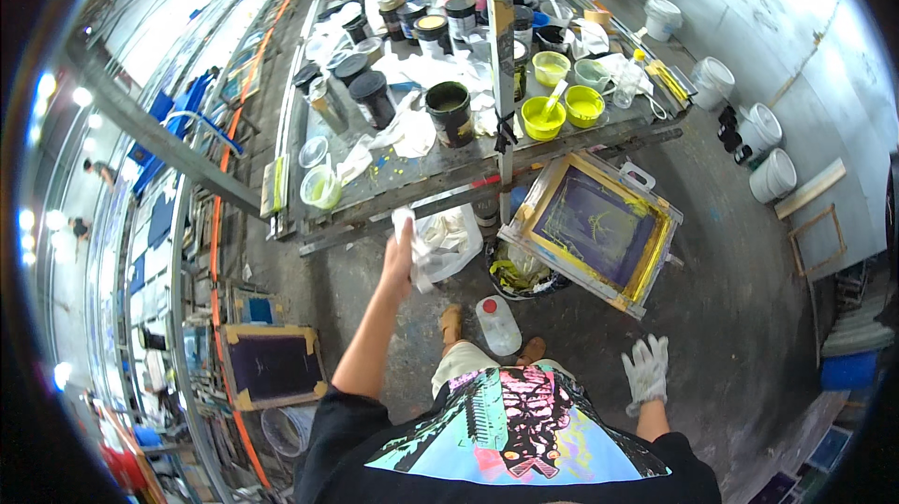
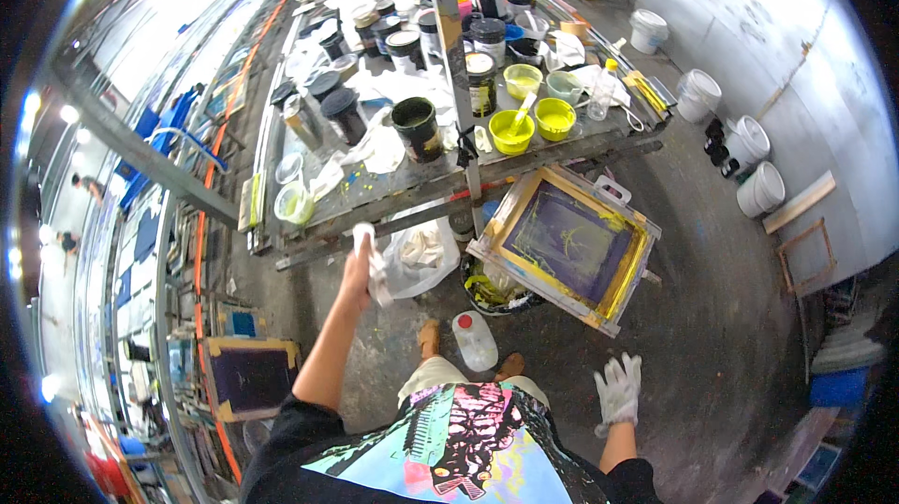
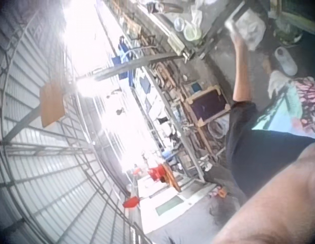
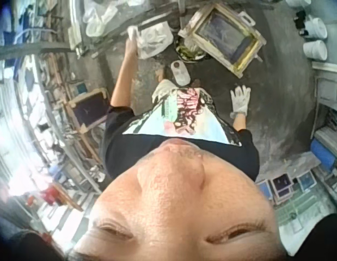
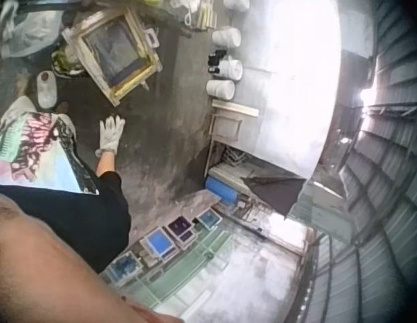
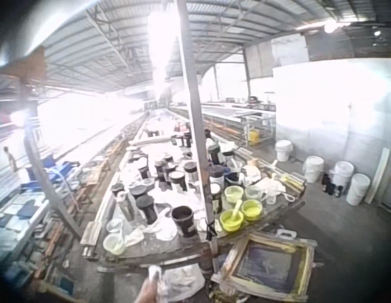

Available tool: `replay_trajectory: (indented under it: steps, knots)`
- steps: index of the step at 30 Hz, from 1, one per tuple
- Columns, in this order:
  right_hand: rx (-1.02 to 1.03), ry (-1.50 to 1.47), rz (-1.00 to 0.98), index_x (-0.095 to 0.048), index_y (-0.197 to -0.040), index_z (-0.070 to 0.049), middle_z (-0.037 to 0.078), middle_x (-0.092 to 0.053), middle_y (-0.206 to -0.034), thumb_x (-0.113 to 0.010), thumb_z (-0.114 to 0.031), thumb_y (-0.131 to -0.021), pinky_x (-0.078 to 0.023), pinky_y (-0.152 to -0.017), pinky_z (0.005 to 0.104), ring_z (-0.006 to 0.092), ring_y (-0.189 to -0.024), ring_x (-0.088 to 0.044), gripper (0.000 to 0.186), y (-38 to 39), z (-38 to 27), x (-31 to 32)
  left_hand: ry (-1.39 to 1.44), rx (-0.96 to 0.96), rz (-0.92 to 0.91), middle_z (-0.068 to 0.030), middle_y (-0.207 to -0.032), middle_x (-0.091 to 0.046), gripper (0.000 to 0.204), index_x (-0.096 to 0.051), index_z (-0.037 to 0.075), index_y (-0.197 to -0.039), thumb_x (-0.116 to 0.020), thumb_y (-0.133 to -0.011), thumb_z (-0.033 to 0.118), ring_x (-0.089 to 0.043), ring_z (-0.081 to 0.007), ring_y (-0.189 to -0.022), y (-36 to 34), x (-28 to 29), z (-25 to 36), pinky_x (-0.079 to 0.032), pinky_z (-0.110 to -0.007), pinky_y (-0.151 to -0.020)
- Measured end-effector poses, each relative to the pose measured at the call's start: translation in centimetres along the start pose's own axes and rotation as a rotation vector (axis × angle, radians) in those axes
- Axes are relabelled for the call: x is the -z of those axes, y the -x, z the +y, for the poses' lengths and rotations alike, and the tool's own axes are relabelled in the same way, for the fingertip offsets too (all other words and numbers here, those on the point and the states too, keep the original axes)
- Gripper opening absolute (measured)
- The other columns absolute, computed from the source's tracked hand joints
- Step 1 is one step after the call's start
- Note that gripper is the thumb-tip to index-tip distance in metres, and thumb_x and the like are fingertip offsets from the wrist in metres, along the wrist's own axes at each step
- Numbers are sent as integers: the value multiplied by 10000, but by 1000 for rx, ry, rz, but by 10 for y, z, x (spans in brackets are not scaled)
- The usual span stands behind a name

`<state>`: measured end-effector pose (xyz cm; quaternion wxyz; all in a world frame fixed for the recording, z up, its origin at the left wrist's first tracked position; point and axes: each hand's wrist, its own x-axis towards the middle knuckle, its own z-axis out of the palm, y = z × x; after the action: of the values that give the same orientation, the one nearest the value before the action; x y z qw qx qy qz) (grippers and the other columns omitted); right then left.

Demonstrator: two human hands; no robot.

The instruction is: The person pours yellow ink onto a screen printing frame and uses a squeegee to spread the ink across the mesh. They then wipe the screen with a cloth and put on gloves before continuing to clean the frame.

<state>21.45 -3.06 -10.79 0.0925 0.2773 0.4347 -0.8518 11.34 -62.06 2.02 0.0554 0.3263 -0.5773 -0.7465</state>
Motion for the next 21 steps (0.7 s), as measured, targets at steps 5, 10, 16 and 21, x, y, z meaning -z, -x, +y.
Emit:
replay_trajectory:
  steps: [5,10,16,21]
  knots:
    - [-58,-169,590,-77,-1668,-223,115,-129,-1727,-522,-696,-947,-108,-1274,479,280,-1601,-65,970,122,89,82,91,-195,-311,-103,-1280,-607,627,-490,74,-1439,-440,-1045,558,-597,-211,-1133,-111,-48,140,-454,-353,-1017]
    - [-5,-334,955,-213,-1644,-164,128,-193,-1703,-529,-571,-1005,-179,-1265,474,286,-1584,-149,820,210,162,-35,-285,-613,-433,-61,-1102,-608,381,-549,57,-1321,-448,-960,120,-547,-163,-979,-237,-76,220,-447,-299,-869]
    - [210,-338,709,-299,-1620,-152,118,-255,-1680,-535,-498,-1028,-204,-1259,476,286,-1568,-209,725,201,199,-111,-209,-668,-534,-66,-1039,-662,381,-548,51,-1290,-606,-916,16,-620,-142,-937,-290,-104,230,-492,-290,-832]
    - [400,274,259,-554,-1390,-35,143,-520,-1465,-653,-224,-995,-443,-1119,414,251,-1322,-534,449,105,87,-272,51,-723,-468,-79,-1071,-693,375,-530,18,-1294,-658,-941,6,-659,-143,-959,-301,-88,226,-529,-307,-839]
